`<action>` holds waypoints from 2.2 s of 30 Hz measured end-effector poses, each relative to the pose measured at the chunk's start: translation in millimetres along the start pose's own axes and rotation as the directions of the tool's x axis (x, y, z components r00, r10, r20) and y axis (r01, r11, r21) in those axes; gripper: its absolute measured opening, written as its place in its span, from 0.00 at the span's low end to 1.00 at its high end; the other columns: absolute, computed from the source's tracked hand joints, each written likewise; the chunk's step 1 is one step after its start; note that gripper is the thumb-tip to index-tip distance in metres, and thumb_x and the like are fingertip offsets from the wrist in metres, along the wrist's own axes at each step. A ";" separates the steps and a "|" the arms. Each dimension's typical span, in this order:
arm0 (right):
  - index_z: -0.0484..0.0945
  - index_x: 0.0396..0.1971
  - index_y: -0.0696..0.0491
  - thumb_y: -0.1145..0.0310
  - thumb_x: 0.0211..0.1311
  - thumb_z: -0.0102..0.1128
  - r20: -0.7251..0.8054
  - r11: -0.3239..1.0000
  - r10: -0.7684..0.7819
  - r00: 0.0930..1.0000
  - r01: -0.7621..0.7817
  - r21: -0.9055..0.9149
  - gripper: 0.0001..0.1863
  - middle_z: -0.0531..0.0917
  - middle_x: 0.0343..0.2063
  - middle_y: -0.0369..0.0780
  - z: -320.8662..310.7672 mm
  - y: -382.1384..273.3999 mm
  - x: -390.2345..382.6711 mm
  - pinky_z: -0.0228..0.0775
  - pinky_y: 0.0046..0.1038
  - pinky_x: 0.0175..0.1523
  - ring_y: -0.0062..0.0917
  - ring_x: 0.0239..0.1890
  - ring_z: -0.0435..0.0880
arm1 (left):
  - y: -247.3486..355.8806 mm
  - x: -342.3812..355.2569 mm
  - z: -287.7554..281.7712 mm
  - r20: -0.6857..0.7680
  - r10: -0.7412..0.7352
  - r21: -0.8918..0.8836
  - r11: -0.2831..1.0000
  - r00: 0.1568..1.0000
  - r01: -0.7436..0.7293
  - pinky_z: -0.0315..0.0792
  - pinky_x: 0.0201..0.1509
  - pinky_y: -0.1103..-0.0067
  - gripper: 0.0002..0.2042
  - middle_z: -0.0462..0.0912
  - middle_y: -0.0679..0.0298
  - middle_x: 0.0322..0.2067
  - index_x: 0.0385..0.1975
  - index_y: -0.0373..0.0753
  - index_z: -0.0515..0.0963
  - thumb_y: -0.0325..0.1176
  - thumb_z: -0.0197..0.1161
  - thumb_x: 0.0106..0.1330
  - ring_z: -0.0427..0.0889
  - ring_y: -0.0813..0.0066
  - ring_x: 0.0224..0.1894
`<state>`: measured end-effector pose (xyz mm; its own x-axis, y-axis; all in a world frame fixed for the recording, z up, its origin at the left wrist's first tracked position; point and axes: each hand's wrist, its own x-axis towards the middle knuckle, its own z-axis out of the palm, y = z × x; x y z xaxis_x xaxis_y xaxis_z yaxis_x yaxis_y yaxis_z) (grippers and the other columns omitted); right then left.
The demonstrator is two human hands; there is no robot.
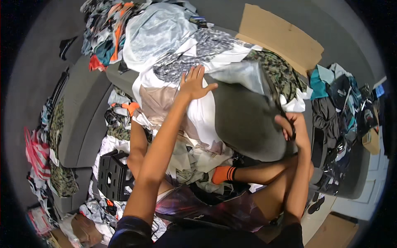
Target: Cutting out patterns or sections from various clothing items using a pair of scissors.
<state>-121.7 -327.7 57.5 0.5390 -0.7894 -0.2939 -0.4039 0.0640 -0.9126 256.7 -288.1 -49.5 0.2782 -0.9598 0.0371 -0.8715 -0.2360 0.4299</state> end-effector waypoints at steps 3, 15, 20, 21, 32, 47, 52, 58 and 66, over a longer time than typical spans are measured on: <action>0.68 0.11 0.50 0.62 0.61 0.61 -0.158 0.976 -0.164 0.974 0.184 0.119 0.20 0.67 0.07 0.31 2.6 -11.5 1.6 0.54 0.16 0.15 0.13 0.07 0.62 | 22.3 28.8 23.3 -0.119 0.059 0.076 0.996 0.991 -0.051 0.42 0.72 0.57 0.51 0.59 0.52 0.66 0.66 0.35 0.59 0.73 0.54 0.51 0.51 0.55 0.71; 0.70 0.13 0.51 0.63 0.62 0.59 -0.384 0.951 -0.207 0.900 0.278 0.137 0.18 0.70 0.09 0.33 -3.9 -0.5 4.7 0.54 0.16 0.17 0.14 0.09 0.64 | 157.8 -93.3 71.3 -0.047 0.643 0.015 0.765 0.764 -0.644 0.49 0.71 0.60 0.36 0.62 0.59 0.66 0.61 0.39 0.68 0.62 0.53 0.61 0.55 0.57 0.70; 0.66 0.11 0.55 0.63 0.56 0.67 -0.452 0.926 -0.377 0.808 0.319 -0.202 0.22 0.69 0.09 0.36 1.2 47.9 42.3 0.59 0.25 0.20 0.22 0.11 0.65 | 120.1 -119.8 27.7 0.061 0.505 -0.244 0.844 0.861 -0.477 0.58 0.67 0.64 0.32 0.63 0.58 0.65 0.64 0.39 0.65 0.45 0.63 0.60 0.61 0.58 0.67; 0.67 0.13 0.56 0.62 0.55 0.68 -0.457 0.918 -0.390 0.799 0.300 -0.259 0.21 0.70 0.10 0.38 8.0 41.1 41.6 0.61 0.27 0.21 0.25 0.12 0.66 | 108.1 -117.2 17.1 0.037 0.418 -0.353 0.855 0.907 -0.380 0.62 0.65 0.68 0.31 0.66 0.57 0.63 0.63 0.38 0.66 0.43 0.64 0.59 0.67 0.56 0.63; 0.77 0.39 0.63 0.61 0.48 0.72 -0.358 0.654 -0.705 0.613 0.366 -0.662 0.24 0.81 0.27 0.46 43.1 67.0 65.1 0.71 0.35 0.39 0.41 0.29 0.79 | -71.8 -21.2 -16.9 -0.184 0.076 0.092 0.994 0.980 -0.060 0.52 0.69 0.65 0.27 0.64 0.66 0.66 0.64 0.55 0.68 0.58 0.44 0.69 0.58 0.58 0.69; 0.73 0.19 0.55 0.60 0.58 0.65 0.009 0.904 -0.297 0.955 0.284 -0.320 0.16 0.74 0.14 0.33 40.2 17.2 6.6 0.61 0.18 0.24 0.16 0.17 0.72 | -42.1 -85.2 -47.7 -0.400 0.252 -0.033 0.957 0.881 -0.289 0.65 0.61 0.69 0.20 0.70 0.54 0.56 0.54 0.37 0.72 0.34 0.59 0.61 0.71 0.58 0.56; 0.71 0.17 0.52 0.63 0.62 0.59 0.340 0.999 0.031 0.940 -0.043 0.029 0.16 0.74 0.13 0.33 62.3 23.2 -21.0 0.59 0.17 0.21 0.17 0.13 0.70 | 12.0 -92.0 -21.6 -0.175 0.365 -0.203 0.895 0.914 -0.396 0.63 0.62 0.69 0.19 0.70 0.59 0.58 0.54 0.38 0.73 0.35 0.58 0.63 0.70 0.60 0.57; 0.70 0.15 0.55 0.58 0.62 0.62 0.434 0.997 0.069 0.898 -0.046 -0.063 0.21 0.70 0.12 0.34 68.2 61.2 -22.7 0.56 0.21 0.20 0.17 0.14 0.65 | 5.4 -117.8 3.5 -0.368 0.286 0.020 0.954 0.885 -0.300 0.60 0.63 0.67 0.20 0.68 0.60 0.60 0.54 0.41 0.73 0.40 0.59 0.64 0.69 0.57 0.59; 0.68 0.12 0.54 0.59 0.62 0.62 0.427 0.994 0.080 0.901 -0.039 -0.105 0.23 0.68 0.10 0.34 91.4 47.0 -20.8 0.54 0.22 0.19 0.17 0.13 0.62 | 4.7 -108.9 -12.4 -0.232 0.211 -0.122 0.962 0.950 -0.243 0.53 0.68 0.65 0.24 0.67 0.64 0.62 0.58 0.44 0.71 0.47 0.58 0.63 0.62 0.61 0.67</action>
<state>-84.3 -252.5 -5.3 0.7688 -0.4449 -0.4593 -0.4998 0.0301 -0.8656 227.3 -182.9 -40.4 0.1743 -0.9259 0.3352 -0.8571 0.0249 0.5145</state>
